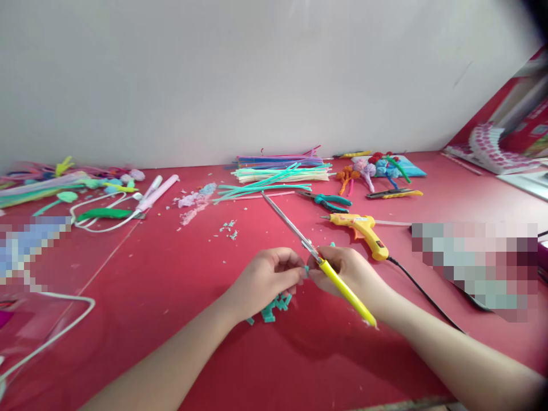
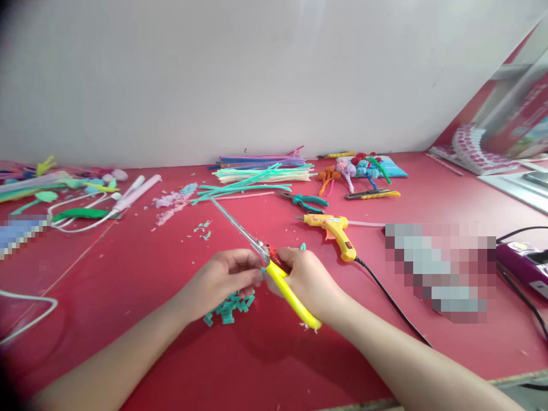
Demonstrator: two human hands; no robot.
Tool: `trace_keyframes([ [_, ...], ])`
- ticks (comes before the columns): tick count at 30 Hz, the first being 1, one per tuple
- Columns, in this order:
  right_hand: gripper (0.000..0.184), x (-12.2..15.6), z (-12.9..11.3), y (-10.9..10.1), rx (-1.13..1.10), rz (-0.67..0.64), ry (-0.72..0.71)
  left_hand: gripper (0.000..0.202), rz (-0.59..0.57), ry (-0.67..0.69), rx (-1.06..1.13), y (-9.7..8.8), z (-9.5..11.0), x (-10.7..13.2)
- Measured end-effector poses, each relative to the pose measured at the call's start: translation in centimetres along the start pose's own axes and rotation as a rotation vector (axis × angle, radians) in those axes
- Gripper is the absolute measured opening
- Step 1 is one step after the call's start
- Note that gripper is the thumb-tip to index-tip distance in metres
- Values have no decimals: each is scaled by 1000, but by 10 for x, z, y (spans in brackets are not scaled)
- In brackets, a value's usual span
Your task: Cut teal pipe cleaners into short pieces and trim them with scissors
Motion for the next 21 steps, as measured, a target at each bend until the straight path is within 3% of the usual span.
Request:
trace_keyframes([
  [8,13,0,-1,-2,66,37,-45,13,82,-5,-115,4,-6,2],
  [14,12,0,0,-5,133,39,-29,12,82,-6,28,3,-5,0],
  [21,30,3,-3,-20,650,102,-87,12,330,181,241,-30,9,8],
])
Point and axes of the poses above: each hand's wrist, its own x-axis away from the middle knuckle, its own y-axis out of the palm, z = x × y, the point moved 6 cm from there along -x, towards the middle knuckle, and after that the axes turned 13 degrees about -y, right-handed, at the moved point
